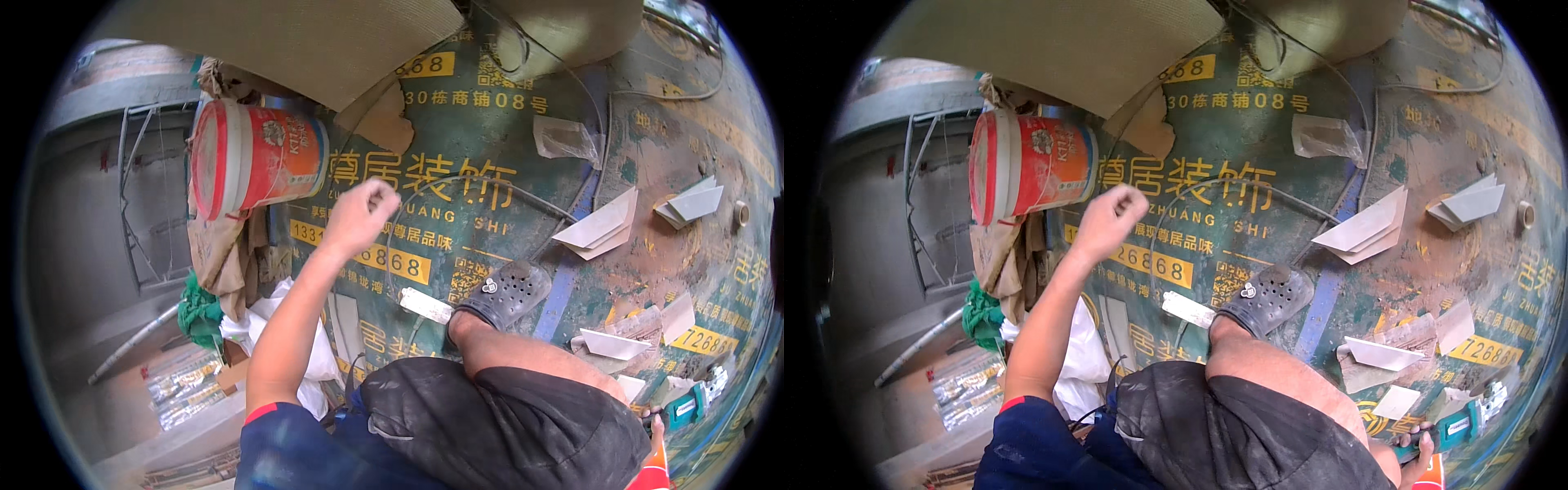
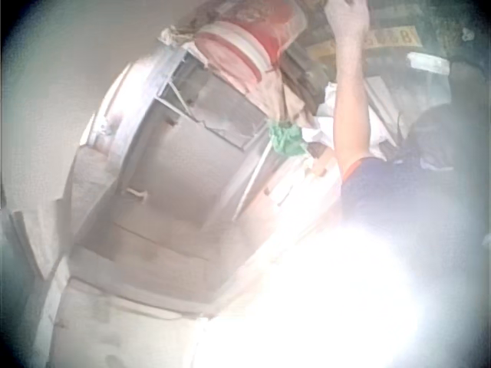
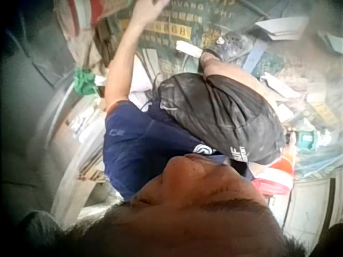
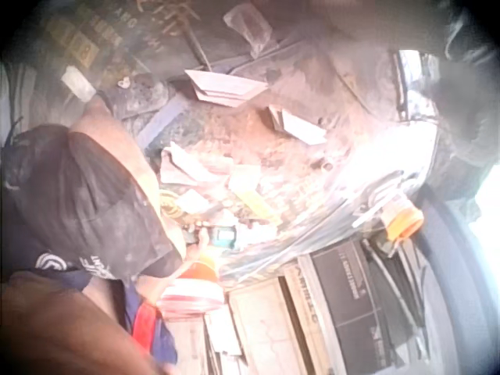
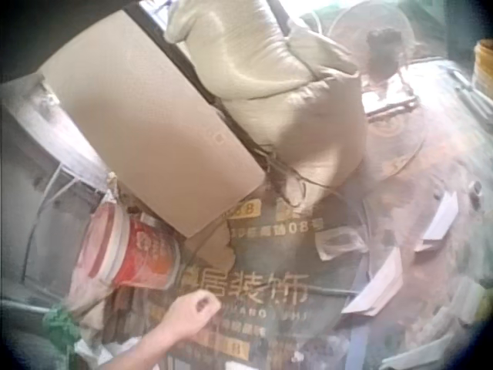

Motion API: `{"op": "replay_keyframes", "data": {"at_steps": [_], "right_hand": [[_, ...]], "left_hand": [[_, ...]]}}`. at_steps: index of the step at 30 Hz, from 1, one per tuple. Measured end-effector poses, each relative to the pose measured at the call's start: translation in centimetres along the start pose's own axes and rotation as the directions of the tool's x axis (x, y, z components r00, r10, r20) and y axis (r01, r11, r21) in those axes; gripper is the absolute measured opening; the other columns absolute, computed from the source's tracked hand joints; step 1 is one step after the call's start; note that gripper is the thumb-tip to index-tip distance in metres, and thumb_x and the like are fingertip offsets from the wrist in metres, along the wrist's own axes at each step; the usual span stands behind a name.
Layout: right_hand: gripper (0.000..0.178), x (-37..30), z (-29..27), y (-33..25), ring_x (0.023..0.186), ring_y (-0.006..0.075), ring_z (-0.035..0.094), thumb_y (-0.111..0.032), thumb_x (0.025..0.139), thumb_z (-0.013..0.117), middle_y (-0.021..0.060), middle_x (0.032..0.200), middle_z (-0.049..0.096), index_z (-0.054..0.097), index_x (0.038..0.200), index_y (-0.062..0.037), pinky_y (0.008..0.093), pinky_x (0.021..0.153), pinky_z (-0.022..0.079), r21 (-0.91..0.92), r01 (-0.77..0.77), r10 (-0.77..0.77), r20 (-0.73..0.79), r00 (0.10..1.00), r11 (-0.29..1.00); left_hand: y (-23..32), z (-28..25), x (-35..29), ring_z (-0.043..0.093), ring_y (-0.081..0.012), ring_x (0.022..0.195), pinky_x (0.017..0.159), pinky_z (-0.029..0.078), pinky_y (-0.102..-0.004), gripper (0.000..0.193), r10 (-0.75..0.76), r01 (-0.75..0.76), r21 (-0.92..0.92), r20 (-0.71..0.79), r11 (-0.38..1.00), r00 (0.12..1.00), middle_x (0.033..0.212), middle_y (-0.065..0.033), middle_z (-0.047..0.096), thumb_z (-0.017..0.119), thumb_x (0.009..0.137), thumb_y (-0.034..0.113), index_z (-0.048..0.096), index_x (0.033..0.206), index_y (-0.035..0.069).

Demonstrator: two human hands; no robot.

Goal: The person grinds the edges of several small tile pieces using a handheld angle grinder on a workshop table.

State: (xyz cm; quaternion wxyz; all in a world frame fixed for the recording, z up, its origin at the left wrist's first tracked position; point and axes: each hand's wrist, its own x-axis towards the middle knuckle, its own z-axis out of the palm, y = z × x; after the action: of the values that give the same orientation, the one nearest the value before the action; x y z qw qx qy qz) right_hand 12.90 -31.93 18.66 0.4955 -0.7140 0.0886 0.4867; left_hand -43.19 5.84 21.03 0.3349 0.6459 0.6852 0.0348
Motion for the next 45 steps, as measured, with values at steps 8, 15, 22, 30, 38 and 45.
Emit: {"op": "replay_keyframes", "data": {"at_steps": [8, 15, 22, 30, 38, 45], "right_hand": [[0.028, 1.7, 1.3, 0.0, 0.07, 0.016, 0.059, -0.016, 0.084, 0.067, 0.0064, 0.088, 0.062, 0.059, 0.108, -0.0044, 0.0283, 0.067, 0.051, -0.038, -0.022, 0.026, 0.116, 0.993, 0.999], [0.029, 0.6, 0.2, 1.6, 0.069, 0.0166, 0.06, -0.014, 0.082, 0.068, 0.008, 0.087, 0.062, 0.059, 0.107, -0.0027, 0.0281, 0.066, 0.051, 0.023, -0.008, 0.005, 0.156, 0.988, 1.0], [0.031, -3.1, 1.8, 3.7, 0.068, 0.0172, 0.06, -0.013, 0.079, 0.07, 0.0097, 0.085, 0.063, 0.059, 0.105, -0.001, 0.028, 0.064, 0.052, 0.166, 0.066, -0.091, 0.15, 0.984, 0.984], [0.031, -5.7, 1.7, 5.9, 0.07, 0.0215, 0.064, -0.015, 0.084, 0.07, 0.0115, 0.086, 0.066, 0.059, 0.108, 0.0011, 0.0342, 0.066, 0.055, 0.385, 0.016, -0.057, 0.094, 0.994, 0.923], [0.027, -5.5, 2.7, 9.1, 0.074, 0.0166, 0.065, -0.014, 0.086, 0.072, 0.0089, 0.091, 0.067, 0.063, 0.109, -0.0013, 0.0314, 0.067, 0.053, 0.472, -0.044, 0.026, 0.044, 0.999, 0.881], [0.034, -8.3, 4.8, 11.0, 0.075, 0.0166, 0.063, -0.018, 0.084, 0.076, 0.0099, 0.092, 0.066, 0.062, 0.109, 0.0009, 0.032, 0.07, 0.049, 0.453, -0.051, 0.119, -0.122, 0.985, 0.89]], "left_hand": [[-5.8, 14.4, -12.8, 0.058, -0.034, 0.113, 0.101, 0.041, -0.05, 0.055, 0.04, -0.357, 0.501, 0.537, 0.789, 0.842, 0.11, -0.0138, 0.061, 0.085, 0.07, 0.035, 0.062, 0.112, 0.008], [-10.2, 17.7, -13.3, 0.059, -0.034, 0.106, 0.095, 0.044, -0.0518, 0.016, 0.244, -0.455, 0.504, 0.43, 0.734, 0.869, 0.104, -0.0128, 0.058, 0.057, 0.089, 0.013, 0.063, 0.103, 0.011], [-11.2, 11.1, -7.9, 0.062, -0.0308, 0.109, 0.091, 0.045, -0.0464, 0.02, 0.094, -0.256, 0.736, 0.255, 0.626, 0.962, 0.109, -0.0102, 0.065, 0.066, 0.086, 0.018, 0.066, 0.105, 0.012], [8.7, 8.9, 3.1, 0.065, -0.036, 0.104, 0.089, 0.052, -0.0452, 0.032, 0.343, -0.56, 0.393, 0.498, 0.729, 0.796, 0.109, -0.0205, 0.066, 0.071, 0.089, 0.029, 0.068, 0.108, 0.004], [26.1, 22.5, 2.9, 0.066, -0.0348, 0.095, 0.085, 0.053, -0.0417, 0.027, 0.633, -0.891, -0.023, 0.712, 0.454, 0.304, 0.101, -0.0182, 0.066, 0.073, 0.088, 0.016, 0.064, 0.108, 0.0], [22.7, 33.9, -2.6, 0.063, -0.0481, 0.108, 0.088, 0.052, -0.0518, 0.091, 0.481, -0.826, -0.024, 0.822, 0.564, 0.304, 0.119, -0.0351, 0.06, 0.08, 0.08, 0.051, 0.036, 0.132, -0.01]]}}
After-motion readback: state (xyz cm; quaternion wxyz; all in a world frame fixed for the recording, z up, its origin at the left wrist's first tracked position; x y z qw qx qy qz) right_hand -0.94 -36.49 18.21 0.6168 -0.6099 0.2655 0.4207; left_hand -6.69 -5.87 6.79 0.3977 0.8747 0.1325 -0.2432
